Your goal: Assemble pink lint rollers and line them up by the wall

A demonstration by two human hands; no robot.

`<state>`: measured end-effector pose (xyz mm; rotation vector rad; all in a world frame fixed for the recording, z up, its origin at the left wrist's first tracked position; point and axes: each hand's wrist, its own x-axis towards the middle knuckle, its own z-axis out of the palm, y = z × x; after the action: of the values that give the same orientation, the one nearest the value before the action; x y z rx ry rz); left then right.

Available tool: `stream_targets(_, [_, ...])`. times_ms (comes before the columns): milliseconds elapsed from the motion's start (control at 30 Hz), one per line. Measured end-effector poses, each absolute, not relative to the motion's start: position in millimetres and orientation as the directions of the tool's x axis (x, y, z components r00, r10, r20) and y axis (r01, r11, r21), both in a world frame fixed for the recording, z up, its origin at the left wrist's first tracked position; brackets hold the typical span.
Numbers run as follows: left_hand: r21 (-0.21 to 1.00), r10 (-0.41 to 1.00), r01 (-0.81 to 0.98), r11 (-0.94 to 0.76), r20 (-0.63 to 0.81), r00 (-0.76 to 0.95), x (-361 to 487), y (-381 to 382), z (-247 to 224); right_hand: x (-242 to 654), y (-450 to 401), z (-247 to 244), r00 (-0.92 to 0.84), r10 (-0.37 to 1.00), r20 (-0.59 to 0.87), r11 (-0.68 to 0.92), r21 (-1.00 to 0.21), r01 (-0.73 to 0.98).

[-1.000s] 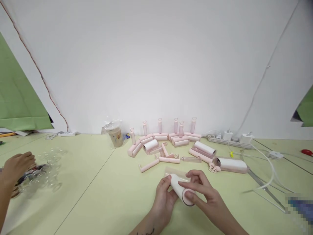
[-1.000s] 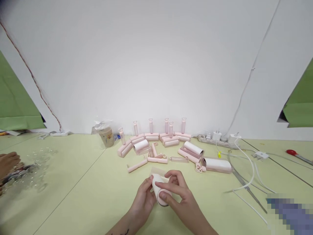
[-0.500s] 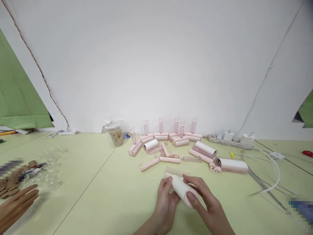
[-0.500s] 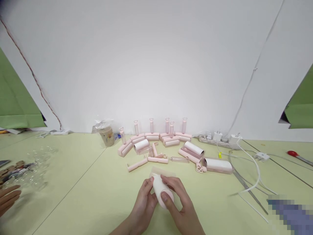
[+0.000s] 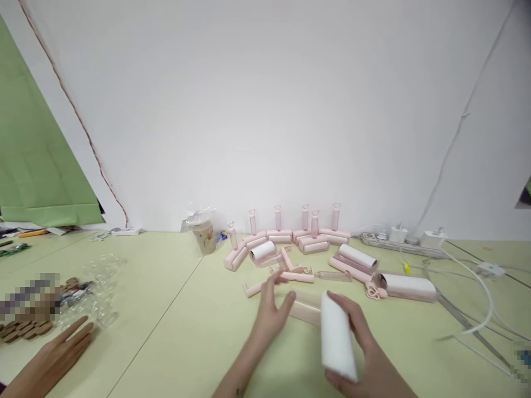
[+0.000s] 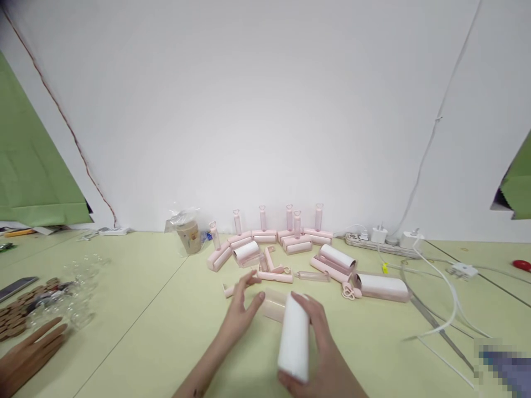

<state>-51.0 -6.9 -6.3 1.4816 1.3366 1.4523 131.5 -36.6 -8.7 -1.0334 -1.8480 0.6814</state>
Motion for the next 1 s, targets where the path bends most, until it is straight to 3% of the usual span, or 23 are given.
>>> stream_targets(133, [0.914,0.938,0.320,-0.247,0.309,-0.157,-90.3,28.8,-26.2,151.5,-22.4,-3.4,-0.181,0.937,0.298,0.337,-0.907,0.251])
stream_targets(267, [0.943,0.951,0.271,-0.191,0.247,-0.189,-106.6,33.5,-34.2,158.0,-17.1,-1.3,-0.263,0.919,0.294,0.354,-0.907,0.226])
stream_targets(400, [0.979,0.955,0.132,-0.156,0.184,-0.234,-97.0,21.3,-20.6,157.4,-22.5,-2.9,-0.322,0.884,0.338,0.415,-0.885,0.210])
stream_targets(500, [0.989,0.989,-0.139,-0.052,0.032,-0.143,-71.8,8.2,-9.4,157.0,-26.0,-6.4,-0.417,0.805,0.423,0.529,-0.829,0.181])
stream_targets(600, [0.838,0.976,-0.500,0.220,-0.195,0.102,-41.7,-6.0,-7.7,154.8,-27.9,-9.3,-0.464,0.742,0.483,0.611,-0.772,0.174])
stream_targets(667, [0.697,0.907,-0.581,0.420,-0.338,0.250,-25.3,-14.7,-10.5,152.1,-28.7,-9.9,-0.462,0.735,0.496,0.627,-0.756,0.187])
stream_targets(733, [0.592,0.858,-0.627,0.506,-0.418,0.298,-14.0,-22.3,-13.0,149.4,-29.2,-10.0,-0.458,0.744,0.486,0.623,-0.752,0.213])
stream_targets(833, [0.540,0.866,-0.685,0.490,-0.391,0.311,-5.3,-31.3,-12.3,146.1,-29.6,-11.3,-0.461,0.770,0.441,0.589,-0.769,0.248])
stream_targets(1000, [0.598,0.891,-0.661,0.453,-0.281,0.357,-1.8,-39.3,-5.7,138.7,-33.1,-15.5,-0.416,0.844,0.339,0.460,-0.856,0.235])
